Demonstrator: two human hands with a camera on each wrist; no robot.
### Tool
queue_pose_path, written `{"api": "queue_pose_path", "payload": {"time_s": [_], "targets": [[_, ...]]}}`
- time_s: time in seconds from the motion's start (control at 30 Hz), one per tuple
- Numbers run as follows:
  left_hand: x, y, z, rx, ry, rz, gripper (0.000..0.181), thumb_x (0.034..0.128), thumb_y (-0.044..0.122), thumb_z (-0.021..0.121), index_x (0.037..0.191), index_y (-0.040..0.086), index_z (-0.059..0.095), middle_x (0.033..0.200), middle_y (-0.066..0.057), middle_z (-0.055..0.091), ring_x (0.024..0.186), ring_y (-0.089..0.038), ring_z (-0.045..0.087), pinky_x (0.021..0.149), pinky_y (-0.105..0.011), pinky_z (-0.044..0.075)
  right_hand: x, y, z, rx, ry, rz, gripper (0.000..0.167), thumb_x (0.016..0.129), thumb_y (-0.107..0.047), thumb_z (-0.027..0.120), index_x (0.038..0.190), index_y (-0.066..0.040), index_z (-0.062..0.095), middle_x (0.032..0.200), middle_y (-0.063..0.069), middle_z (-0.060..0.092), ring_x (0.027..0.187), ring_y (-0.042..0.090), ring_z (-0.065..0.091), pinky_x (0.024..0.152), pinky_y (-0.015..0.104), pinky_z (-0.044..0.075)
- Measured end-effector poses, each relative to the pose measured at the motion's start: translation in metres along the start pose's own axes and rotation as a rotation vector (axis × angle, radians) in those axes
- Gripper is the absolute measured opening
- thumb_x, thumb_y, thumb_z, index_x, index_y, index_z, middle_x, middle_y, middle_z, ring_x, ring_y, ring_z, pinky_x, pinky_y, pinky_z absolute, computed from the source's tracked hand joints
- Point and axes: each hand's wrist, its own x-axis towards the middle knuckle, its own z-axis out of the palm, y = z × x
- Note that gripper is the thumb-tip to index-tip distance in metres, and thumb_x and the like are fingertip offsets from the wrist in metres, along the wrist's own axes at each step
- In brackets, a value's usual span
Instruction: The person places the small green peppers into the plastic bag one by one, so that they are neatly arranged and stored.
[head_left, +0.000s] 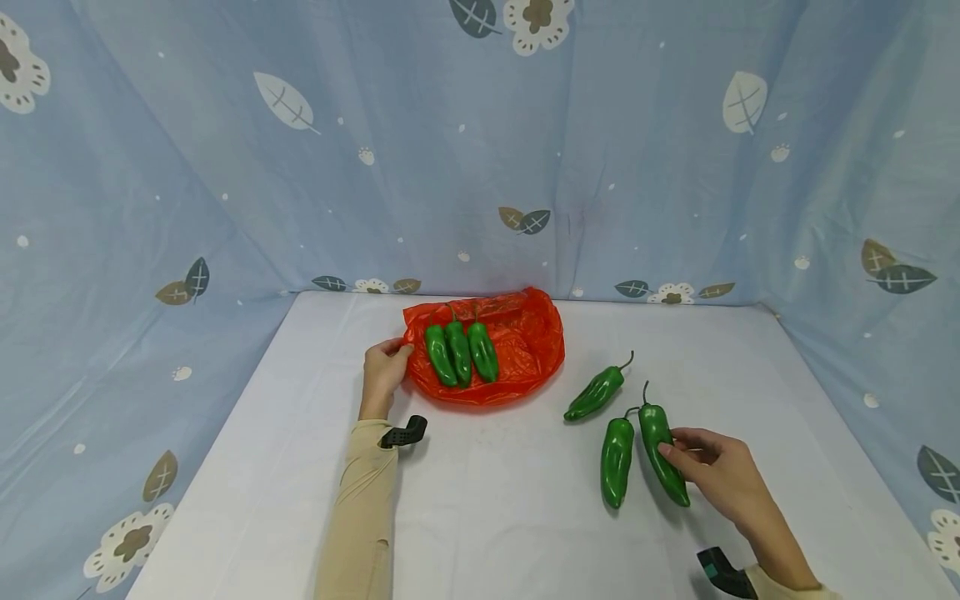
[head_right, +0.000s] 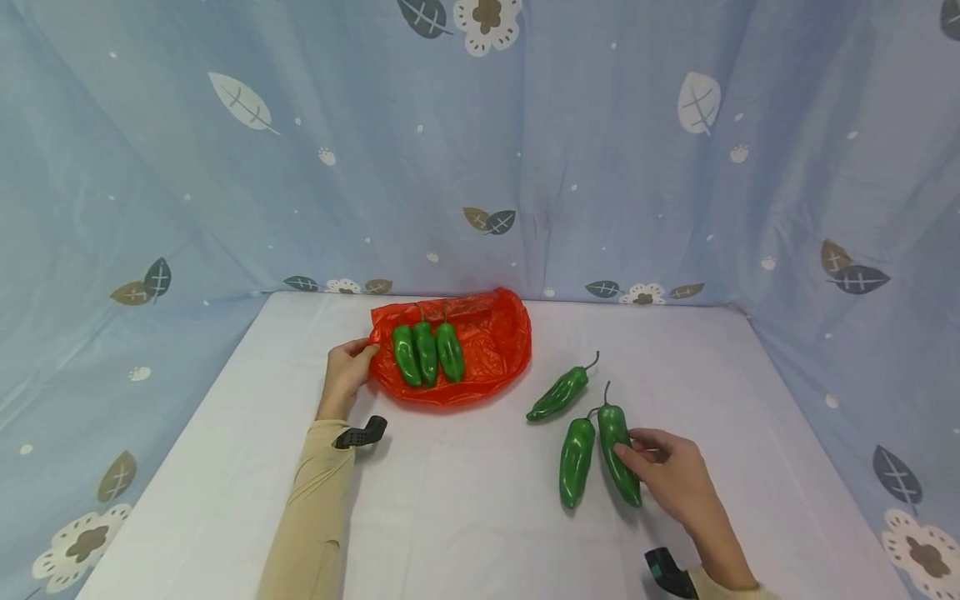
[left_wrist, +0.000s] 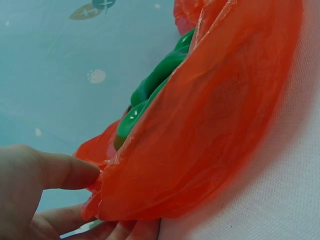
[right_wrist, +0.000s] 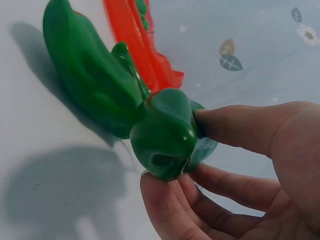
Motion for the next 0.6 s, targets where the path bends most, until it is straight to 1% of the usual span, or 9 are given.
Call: {"api": "queue_pose_path", "payload": {"time_s": [0.07, 0.3, 0.43, 0.6], "targets": [[0.000, 0.001, 0.000, -0.002, 0.001, 0.004, 0.049, 0.1041, 0.022, 0.054, 0.147, -0.002, 0.053, 0.149, -0.021, 0.054, 0.130, -0.031, 0.054, 0.112, -0.042, 0.049, 0.001, -0.003, -0.001, 0.002, 0.005, -0.020, 0.061, 0.097, -0.041, 0.072, 0.134, 0.006, 0.063, 0.117, 0.018, 0.071, 0.097, 0.015, 0.068, 0.068, 0.022, 0.056], [-0.001, 0.002, 0.000, -0.011, 0.004, 0.003, 0.049, 0.1037, 0.022, 0.054, 0.147, -0.001, 0.053, 0.149, -0.021, 0.054, 0.131, -0.031, 0.054, 0.111, -0.041, 0.048, 0.005, -0.014, -0.004, -0.003, 0.024, -0.085, 0.058, 0.097, -0.040, 0.072, 0.133, 0.005, 0.064, 0.116, 0.019, 0.072, 0.106, 0.030, 0.070, 0.067, 0.022, 0.055], [-0.002, 0.003, 0.000, -0.011, 0.006, 0.004, 0.049, 0.1039, 0.021, 0.054, 0.147, -0.002, 0.053, 0.150, -0.020, 0.054, 0.131, -0.030, 0.054, 0.111, -0.041, 0.048, 0.007, -0.021, -0.005, -0.005, 0.038, -0.115, 0.055, 0.097, -0.040, 0.071, 0.132, 0.004, 0.066, 0.116, 0.018, 0.072, 0.106, 0.030, 0.070, 0.068, 0.022, 0.055], [-0.002, 0.003, 0.000, -0.012, 0.002, 0.002, 0.049, 0.1039, 0.021, 0.054, 0.147, -0.001, 0.053, 0.149, -0.021, 0.054, 0.130, -0.030, 0.054, 0.110, -0.040, 0.048, 0.011, -0.028, -0.007, -0.006, 0.057, -0.157, 0.052, 0.098, -0.038, 0.071, 0.130, 0.003, 0.067, 0.116, 0.018, 0.072, 0.105, 0.026, 0.070, 0.071, 0.021, 0.055]]}}
